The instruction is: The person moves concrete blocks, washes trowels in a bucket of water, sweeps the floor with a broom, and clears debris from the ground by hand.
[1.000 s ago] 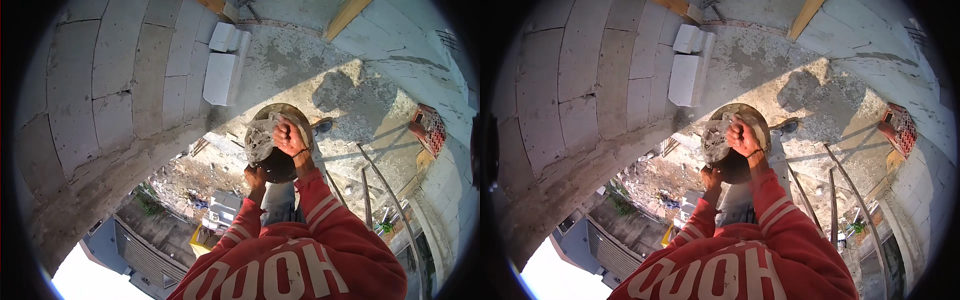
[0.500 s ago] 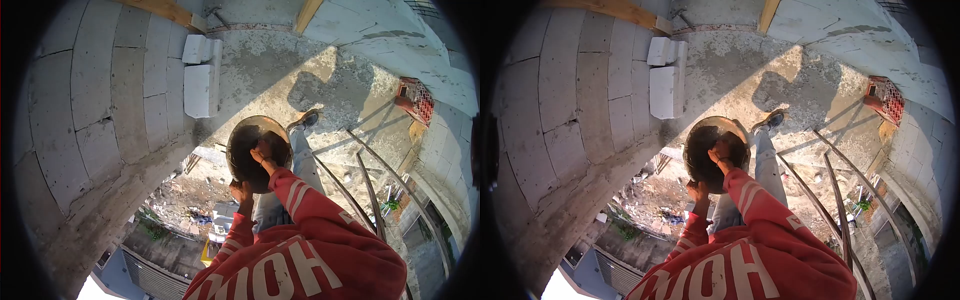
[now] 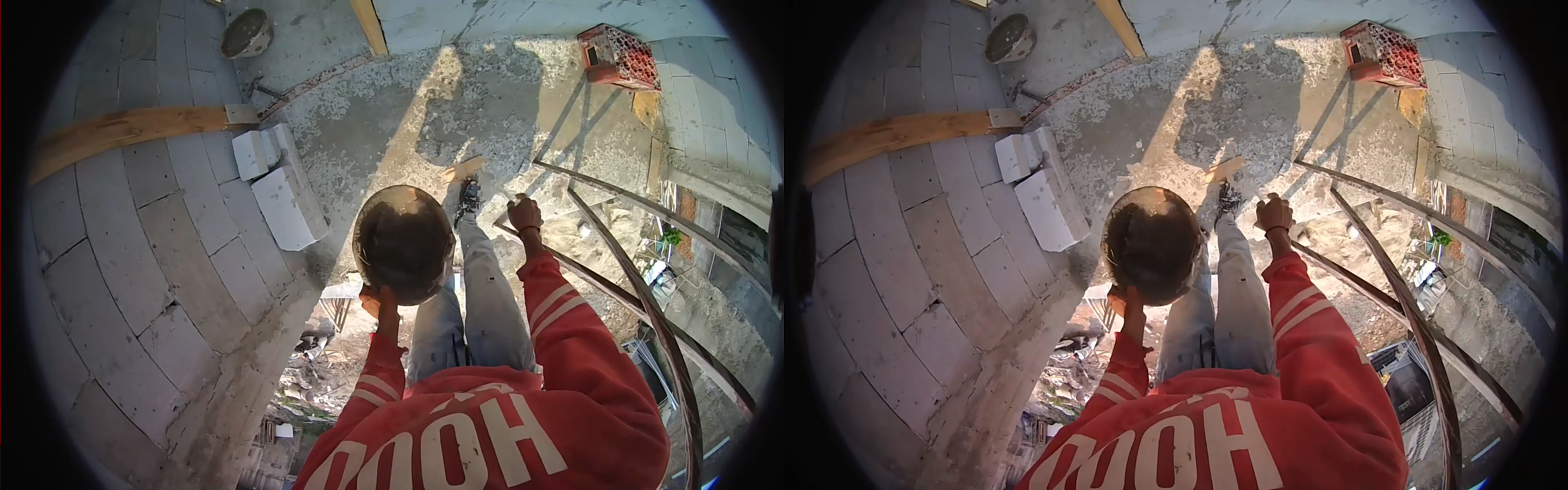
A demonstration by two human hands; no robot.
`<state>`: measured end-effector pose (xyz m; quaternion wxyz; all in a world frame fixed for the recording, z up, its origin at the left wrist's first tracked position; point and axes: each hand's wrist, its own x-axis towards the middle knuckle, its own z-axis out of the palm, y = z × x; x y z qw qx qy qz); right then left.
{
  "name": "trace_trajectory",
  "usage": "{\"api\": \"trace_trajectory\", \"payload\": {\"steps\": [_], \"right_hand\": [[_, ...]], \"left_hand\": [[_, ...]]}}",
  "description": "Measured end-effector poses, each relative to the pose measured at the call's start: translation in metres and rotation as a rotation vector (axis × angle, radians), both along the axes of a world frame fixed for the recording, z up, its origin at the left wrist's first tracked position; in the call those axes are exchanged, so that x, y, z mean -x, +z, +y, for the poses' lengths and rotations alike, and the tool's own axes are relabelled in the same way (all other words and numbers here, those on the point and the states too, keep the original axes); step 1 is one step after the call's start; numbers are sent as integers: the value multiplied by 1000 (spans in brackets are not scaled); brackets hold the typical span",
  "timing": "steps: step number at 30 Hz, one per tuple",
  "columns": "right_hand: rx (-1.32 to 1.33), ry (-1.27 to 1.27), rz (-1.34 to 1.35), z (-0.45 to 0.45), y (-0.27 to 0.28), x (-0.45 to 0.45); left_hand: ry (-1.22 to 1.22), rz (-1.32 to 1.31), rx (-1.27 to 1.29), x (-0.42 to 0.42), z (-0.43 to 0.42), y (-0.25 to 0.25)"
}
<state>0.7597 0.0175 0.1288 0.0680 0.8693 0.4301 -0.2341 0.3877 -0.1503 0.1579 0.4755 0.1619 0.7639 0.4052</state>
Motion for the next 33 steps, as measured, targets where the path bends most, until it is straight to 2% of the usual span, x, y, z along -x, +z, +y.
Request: {"api": "trace_trajectory", "payload": {"steps": [1, 2, 4, 6, 8, 10, 11, 12, 16, 17, 18, 20, 22, 23, 24, 25, 26, 28, 30, 32, 33], "right_hand": [[66, -33, -271, 13, 40, 9], [60, -44, -268, 18, 36, 15], [-420, -226, 434, 15, 27, 31], [-388, -72, 606, 17, 57, 91], [-164, 39, 833, 2, 36, 139], [-93, 216, 576, -26, -18, 174], [-111, 220, 594, -20, -30, 179], [-37, -5, 836, -15, -38, 181], [291, -1063, 1658, -36, -54, 152], [265, -1098, 1632, -36, -37, 131], [206, -1132, 1765, -25, -5, 108], [163, -1150, 2201, -19, 11, 57], [74, -1040, 2004, -8, 84, -14], [7, -873, 1766, -19, 62, -43], [-16, -85, 1184, -50, 0, -84], [4, 476, 375, -81, -63, -126], [10, -226, -58, -56, 13, -96], [-177, -212, -28, -69, -2, -99], [-448, -298, 327, -45, 11, -61], [-459, -198, 576, -24, 47, -6], [-340, -145, 627, -25, 37, 23]], "left_hand": [[79, -16, -3, -5, 1, -4], [68, -13, -11, -9, 7, -10], [19, 180, -24, -17, 3, -16], [27, 247, -31, -41, 32, 20], [-151, 365, 245, -56, 67, 59], [-146, 316, 175, -63, 69, 68], [-194, 372, 179, -63, 61, 62], [-262, 411, 318, -77, 75, 88], [-345, 523, 358, -89, 53, 63], [-370, 560, 402, -95, 52, 54], [-249, 453, 398, -97, 50, 39], [-289, 362, 356, -100, 58, 29], [-213, 397, 389, -108, 62, 11], [-262, 477, 376, -119, 77, 28], [-231, 448, 323, -126, 81, 32], [-257, 475, 330, -122, 77, 18], [-281, 504, 340, -115, 68, 3], [-316, 509, 318, -127, 85, 25], [-369, 475, 345, -131, 87, 37], [-315, 529, 268, -137, 85, 40], [-376, 543, 283, -141, 89, 49]]}}
